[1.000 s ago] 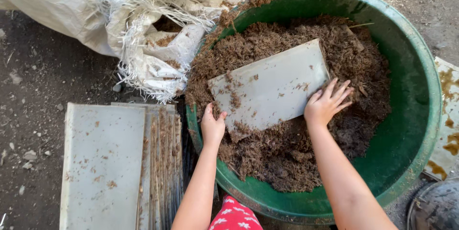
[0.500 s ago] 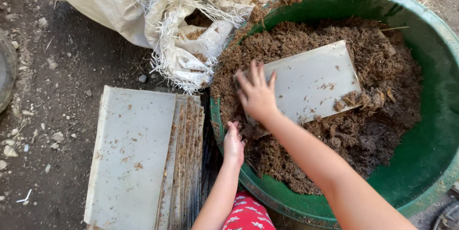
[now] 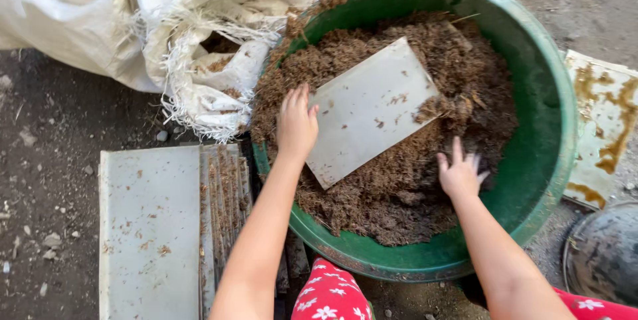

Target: The person scoops a brown fibrous material from a green basin and packs it onto rectangular trays. They smooth the material by hand and stack the filled trays to the side.

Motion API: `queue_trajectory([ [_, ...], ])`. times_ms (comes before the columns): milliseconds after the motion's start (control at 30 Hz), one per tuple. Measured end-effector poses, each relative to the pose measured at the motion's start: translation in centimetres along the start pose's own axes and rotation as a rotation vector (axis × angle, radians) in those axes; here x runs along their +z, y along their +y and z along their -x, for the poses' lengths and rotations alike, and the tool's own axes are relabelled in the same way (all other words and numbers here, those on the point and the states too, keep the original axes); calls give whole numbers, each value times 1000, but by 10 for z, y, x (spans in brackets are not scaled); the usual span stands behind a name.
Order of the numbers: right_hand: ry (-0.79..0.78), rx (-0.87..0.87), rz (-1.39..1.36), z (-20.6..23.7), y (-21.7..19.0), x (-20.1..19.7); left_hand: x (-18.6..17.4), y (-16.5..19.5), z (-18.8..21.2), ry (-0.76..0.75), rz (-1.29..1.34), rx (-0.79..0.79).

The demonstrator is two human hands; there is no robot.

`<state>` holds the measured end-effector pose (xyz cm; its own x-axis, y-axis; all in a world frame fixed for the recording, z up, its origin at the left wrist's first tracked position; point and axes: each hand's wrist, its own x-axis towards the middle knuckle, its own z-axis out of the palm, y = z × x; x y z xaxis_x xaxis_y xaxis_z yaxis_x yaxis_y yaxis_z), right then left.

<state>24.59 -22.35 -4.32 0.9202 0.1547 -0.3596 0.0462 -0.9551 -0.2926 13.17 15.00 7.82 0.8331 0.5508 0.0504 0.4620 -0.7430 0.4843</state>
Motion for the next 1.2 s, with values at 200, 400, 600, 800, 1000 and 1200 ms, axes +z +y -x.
queue_trajectory([
  [200, -327, -47, 304, 49, -22, 4, 26, 18, -63, -401, -115, -294],
  [400, -530, -78, 363, 82, -28, -13, 0, 79, -40, -172, -68, -147],
  [600, -617, -187, 426, 107, -26, -11, -116, 136, -15, 115, -254, 331],
  [800, -537, -203, 353, 131, -23, -21, -118, 116, 22, 14, -249, 230],
  [1000, -556, -179, 262, 146, -19, -38, -135, 94, 55, 301, -216, 324],
  [1200, -426, -230, 218, 160, -22, -40, -336, 62, 171, 637, -360, 200],
])
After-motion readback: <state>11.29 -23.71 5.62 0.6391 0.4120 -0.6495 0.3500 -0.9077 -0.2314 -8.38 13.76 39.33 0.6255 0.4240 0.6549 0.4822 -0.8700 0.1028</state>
